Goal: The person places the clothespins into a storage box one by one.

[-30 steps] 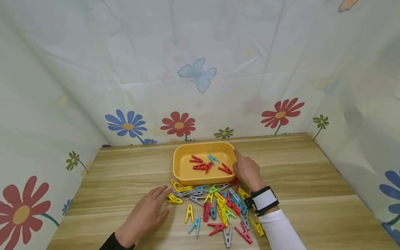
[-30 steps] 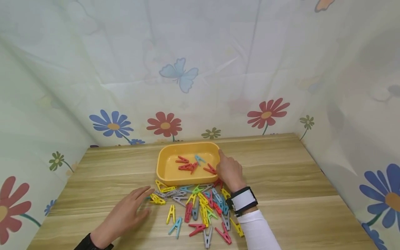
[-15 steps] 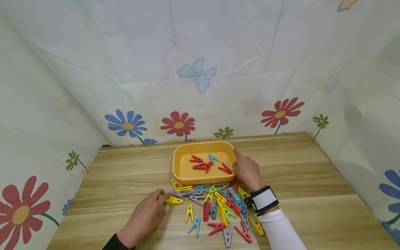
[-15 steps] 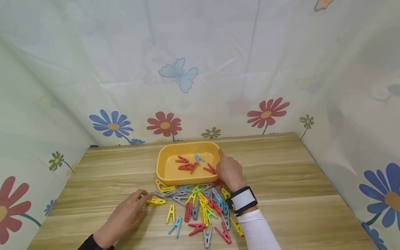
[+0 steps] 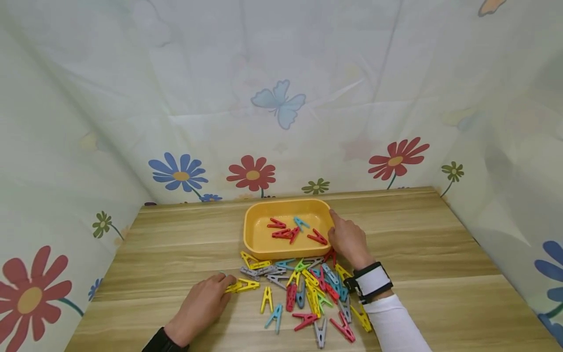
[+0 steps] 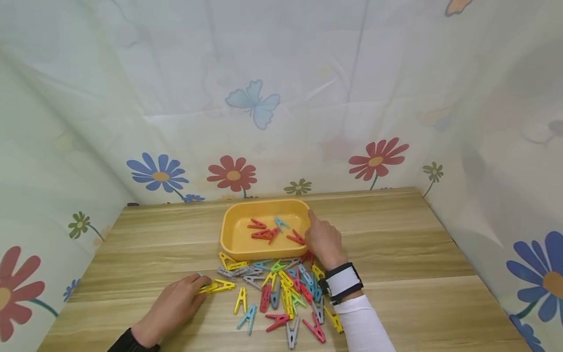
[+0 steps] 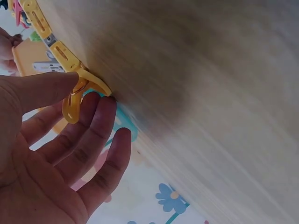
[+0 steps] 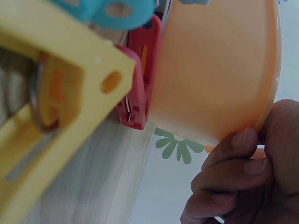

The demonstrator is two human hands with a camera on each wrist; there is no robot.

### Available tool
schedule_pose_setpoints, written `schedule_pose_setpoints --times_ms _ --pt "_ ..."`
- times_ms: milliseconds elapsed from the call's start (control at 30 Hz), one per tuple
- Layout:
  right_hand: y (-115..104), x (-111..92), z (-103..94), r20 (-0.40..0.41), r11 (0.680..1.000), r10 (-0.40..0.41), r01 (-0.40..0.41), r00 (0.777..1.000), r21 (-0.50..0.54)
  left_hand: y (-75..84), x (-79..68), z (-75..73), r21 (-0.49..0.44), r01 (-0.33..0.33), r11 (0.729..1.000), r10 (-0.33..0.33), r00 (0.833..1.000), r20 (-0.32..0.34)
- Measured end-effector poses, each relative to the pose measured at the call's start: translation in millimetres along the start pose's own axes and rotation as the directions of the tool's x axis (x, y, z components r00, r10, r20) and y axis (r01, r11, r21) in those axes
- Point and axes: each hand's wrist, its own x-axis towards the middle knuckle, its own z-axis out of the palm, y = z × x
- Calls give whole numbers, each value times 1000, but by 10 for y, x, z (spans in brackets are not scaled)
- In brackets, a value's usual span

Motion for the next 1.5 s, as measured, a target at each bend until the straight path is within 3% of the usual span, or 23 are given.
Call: schedule_pose_setpoints --times_ms 200,433,833,1000,1233,1500 --pt "10 -6 5 -2 1000 0 0 1000 7 7 5 -29 -4 1 1000 -1 1000 8" --pt "22 -17 4 -16 1000 -13 13 1000 14 57 120 -244 -15 20 1000 -19 999 28" --pt "39 -21 14 -17 1000 -17 17 1000 17 142 711 -570 -30 -17 999 16 999 -39" --pt "43 -17 16 -15 1000 -15 15 1000 16 202 992 -531 -82 -25 996 19 997 -69" --pt "26 -23 -1 -14 1000 -15 15 1000 26 263 1378 -403 -119 30 992 -34 999 -28" --pt "3 -25 -12 -30 999 -25 26 999 33 291 1752 -235 -126 30 992 -33 999 -18"
